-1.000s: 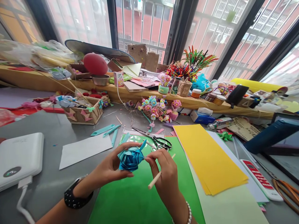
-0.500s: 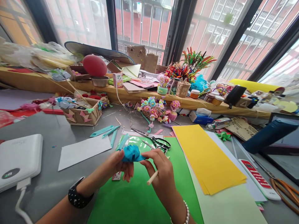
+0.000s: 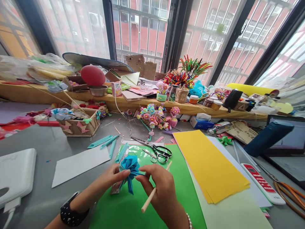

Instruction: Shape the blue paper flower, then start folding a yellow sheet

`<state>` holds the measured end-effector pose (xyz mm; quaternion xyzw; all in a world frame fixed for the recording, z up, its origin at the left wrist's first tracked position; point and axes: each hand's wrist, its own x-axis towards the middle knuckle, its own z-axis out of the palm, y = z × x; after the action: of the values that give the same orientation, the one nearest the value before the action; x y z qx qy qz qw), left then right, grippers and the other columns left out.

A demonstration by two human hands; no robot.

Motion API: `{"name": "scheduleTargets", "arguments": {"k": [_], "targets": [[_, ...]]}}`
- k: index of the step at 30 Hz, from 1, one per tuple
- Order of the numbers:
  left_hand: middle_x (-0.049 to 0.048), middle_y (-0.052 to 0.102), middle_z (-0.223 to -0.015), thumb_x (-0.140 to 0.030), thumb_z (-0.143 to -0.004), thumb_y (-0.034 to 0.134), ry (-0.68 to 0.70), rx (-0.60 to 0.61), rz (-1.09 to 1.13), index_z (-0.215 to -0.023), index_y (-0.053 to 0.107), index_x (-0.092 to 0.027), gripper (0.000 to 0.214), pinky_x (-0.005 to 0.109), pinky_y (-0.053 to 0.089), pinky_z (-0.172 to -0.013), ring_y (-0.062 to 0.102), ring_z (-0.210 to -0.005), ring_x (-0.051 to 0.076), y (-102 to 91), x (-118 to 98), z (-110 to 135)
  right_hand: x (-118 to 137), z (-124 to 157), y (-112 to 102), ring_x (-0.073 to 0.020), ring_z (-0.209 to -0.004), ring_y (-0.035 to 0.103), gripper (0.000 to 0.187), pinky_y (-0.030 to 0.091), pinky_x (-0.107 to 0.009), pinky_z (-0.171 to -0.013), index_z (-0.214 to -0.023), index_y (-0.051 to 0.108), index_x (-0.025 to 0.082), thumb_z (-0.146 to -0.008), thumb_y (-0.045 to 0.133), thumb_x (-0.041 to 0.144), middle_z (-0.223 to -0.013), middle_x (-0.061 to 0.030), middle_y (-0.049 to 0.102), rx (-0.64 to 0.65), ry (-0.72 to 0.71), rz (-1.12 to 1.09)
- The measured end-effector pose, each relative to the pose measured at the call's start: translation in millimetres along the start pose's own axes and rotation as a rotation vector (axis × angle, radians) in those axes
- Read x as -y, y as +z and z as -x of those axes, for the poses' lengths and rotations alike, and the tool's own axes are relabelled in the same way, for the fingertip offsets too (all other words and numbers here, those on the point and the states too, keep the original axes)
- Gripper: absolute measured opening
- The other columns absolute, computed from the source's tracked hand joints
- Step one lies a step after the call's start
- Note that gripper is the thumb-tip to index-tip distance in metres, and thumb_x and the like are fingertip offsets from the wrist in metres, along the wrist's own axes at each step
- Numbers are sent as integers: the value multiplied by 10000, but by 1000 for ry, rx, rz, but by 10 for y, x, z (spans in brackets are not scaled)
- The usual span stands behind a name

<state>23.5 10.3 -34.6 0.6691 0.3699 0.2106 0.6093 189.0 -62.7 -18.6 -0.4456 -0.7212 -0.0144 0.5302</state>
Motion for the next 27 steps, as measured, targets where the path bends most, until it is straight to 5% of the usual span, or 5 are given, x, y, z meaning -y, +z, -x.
{"name": "scheduleTargets", "arguments": {"k": [9, 15, 19, 24, 27], "targets": [[-67, 323, -374, -779, -473, 516, 5, -20, -34, -442, 384, -183, 611, 214, 179, -382, 304, -376, 64, -48, -6, -12, -53, 10, 13, -126, -562, 620, 98, 495, -214, -520, -882, 604, 176, -817, 558, 119, -664, -31, 674, 27, -134, 124], [-92, 227, -398, -606, -560, 591, -18, -103, -62, -447, 284, -205, 517, 228, 124, -395, 216, -397, 55, 0, -129, 44, -80, 20, 24, -136, -585, 633, 134, 501, -226, -540, -929, 589, 171, -820, 546, 108, -711, -43, 693, 42, -143, 143], [-84, 276, -388, -626, -625, 524, -23, -113, -132, -479, 419, -180, 481, 222, 177, -393, 274, -378, 68, -25, -127, 33, -111, 29, 50, -139, -590, 642, 172, 505, -230, -556, -995, 566, 163, -837, 519, 114, -765, -57, 705, 49, -139, 155], [-10, 534, -680, -486, -732, 567, 309, -495, -423, -990, 569, -173, 405, 252, 416, -564, 502, -589, 138, -41, -125, 90, -141, 45, 70, -132, -537, 619, 155, 476, -225, -521, -986, 570, 165, -850, 503, 134, -680, -36, 678, 50, -89, 230], [63, 569, -997, -331, -763, 591, 651, -531, -620, -1126, 511, -216, 390, 331, 451, -785, 546, -894, 198, 10, -120, 148, -142, 47, 86, -123, -494, 593, 136, 446, -216, -479, -984, 548, 155, -872, 473, 172, -634, -22, 651, 53, -72, 272]]}}
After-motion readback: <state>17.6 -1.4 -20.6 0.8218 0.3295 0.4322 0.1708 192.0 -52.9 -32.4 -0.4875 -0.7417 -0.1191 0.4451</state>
